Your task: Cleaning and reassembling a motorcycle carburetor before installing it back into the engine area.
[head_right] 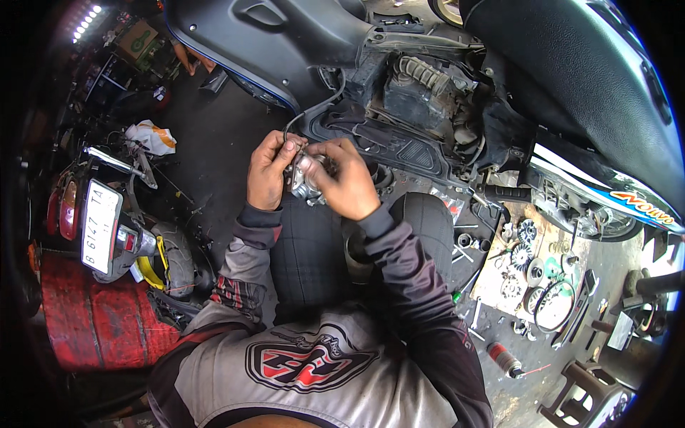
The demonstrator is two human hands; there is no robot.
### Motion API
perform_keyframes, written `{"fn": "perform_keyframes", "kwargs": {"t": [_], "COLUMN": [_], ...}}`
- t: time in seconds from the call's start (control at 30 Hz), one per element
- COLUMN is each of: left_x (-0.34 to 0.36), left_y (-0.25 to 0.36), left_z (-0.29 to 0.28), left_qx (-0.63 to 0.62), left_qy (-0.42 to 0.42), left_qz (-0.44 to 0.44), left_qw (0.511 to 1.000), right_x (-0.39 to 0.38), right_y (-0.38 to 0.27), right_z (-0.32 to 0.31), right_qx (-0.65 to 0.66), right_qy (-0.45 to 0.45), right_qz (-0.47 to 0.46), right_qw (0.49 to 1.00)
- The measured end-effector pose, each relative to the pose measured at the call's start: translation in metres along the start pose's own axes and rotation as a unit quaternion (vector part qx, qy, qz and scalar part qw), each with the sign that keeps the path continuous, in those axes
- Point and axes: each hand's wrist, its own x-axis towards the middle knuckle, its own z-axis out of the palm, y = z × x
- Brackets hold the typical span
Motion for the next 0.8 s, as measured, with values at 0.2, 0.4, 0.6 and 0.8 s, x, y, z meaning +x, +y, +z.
{"fn": "perform_keyframes", "kwargs": {"t": [0.2, 0.4, 0.6, 0.8], "left_x": [0.014, 0.030, 0.058, 0.044], "left_y": [0.010, 0.015, 0.003, -0.030], "left_z": [0.019, 0.030, 0.050, 0.107], "left_qx": [0.071, 0.155, -0.133, -0.434], "left_qy": [0.005, -0.098, -0.139, -0.363], "left_qz": [-0.045, 0.013, -0.263, -0.293], "left_qw": [0.996, 0.983, 0.945, 0.771], "right_x": [-0.034, -0.026, -0.005, 0.035], "right_y": [-0.005, 0.009, -0.002, 0.026], "right_z": [0.017, -0.022, -0.111, -0.170], "right_qx": [-0.167, -0.042, 0.104, 0.248], "right_qy": [0.058, 0.062, 0.020, -0.045], "right_qz": [-0.055, 0.007, 0.059, -0.004], "right_qw": [0.983, 0.997, 0.993, 0.968]}}
